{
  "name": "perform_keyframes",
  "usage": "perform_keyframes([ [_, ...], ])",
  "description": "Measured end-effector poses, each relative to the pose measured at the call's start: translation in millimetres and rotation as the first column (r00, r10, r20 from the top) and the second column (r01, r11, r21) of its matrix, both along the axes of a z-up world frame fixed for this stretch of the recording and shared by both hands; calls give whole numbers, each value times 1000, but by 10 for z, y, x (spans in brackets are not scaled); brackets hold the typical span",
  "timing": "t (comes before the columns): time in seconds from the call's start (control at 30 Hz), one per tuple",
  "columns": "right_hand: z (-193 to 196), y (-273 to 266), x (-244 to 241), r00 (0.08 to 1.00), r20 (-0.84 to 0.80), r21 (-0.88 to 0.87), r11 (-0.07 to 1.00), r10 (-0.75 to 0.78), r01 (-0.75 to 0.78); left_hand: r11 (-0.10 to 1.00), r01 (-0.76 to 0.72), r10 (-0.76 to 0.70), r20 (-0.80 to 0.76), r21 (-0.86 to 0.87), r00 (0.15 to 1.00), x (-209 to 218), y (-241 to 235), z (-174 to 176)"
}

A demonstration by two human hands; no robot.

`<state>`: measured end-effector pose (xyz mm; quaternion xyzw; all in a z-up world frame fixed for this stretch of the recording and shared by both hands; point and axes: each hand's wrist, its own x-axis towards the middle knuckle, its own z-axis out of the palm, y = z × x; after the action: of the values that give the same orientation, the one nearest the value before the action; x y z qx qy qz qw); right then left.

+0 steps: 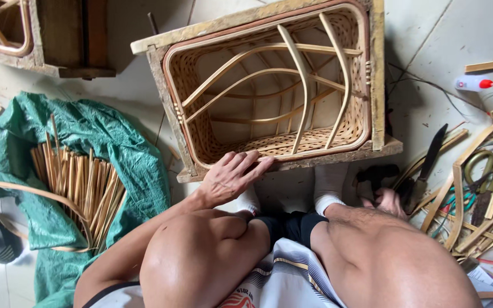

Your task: The person assembles a rectangular bamboo basket by inserting curved bamboo strips into a wooden mold, securing them with a hammer, and trimming excess with pliers. The person applies glue to the joints and continues adding strips to form the basket's frame.

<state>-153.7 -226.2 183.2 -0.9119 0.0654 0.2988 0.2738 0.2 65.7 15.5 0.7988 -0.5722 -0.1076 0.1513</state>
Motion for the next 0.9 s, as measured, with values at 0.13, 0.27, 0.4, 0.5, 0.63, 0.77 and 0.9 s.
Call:
perform_keyframes([
  [0.13,230,10,345,980,55,72,979,189,-193,999,27,-27,43,19,999,-25,22,-3],
  [0.27,223,32,455,971,83,46,973,222,-227,999,-5,5,9,35,1000,-70,73,-26],
  [0.4,208,-42,307,909,128,44,914,396,-404,998,-67,66,-47,-9,997,-63,172,-4],
  [0.5,235,-56,251,878,139,1,887,458,-463,997,-71,71,-37,-7,997,-50,207,-5],
  [0.63,292,-84,467,776,320,55,807,544,-588,997,-76,77,-18,23,997,-103,232,26],
  [0.77,-176,-370,898,730,657,290,830,189,-476,996,-88,88,-15,19,996,-129,205,15],
  [0.9,-1010,-515,775,722,624,269,785,300,-559,994,-102,101,40,31,994,-183,237,-2],
])
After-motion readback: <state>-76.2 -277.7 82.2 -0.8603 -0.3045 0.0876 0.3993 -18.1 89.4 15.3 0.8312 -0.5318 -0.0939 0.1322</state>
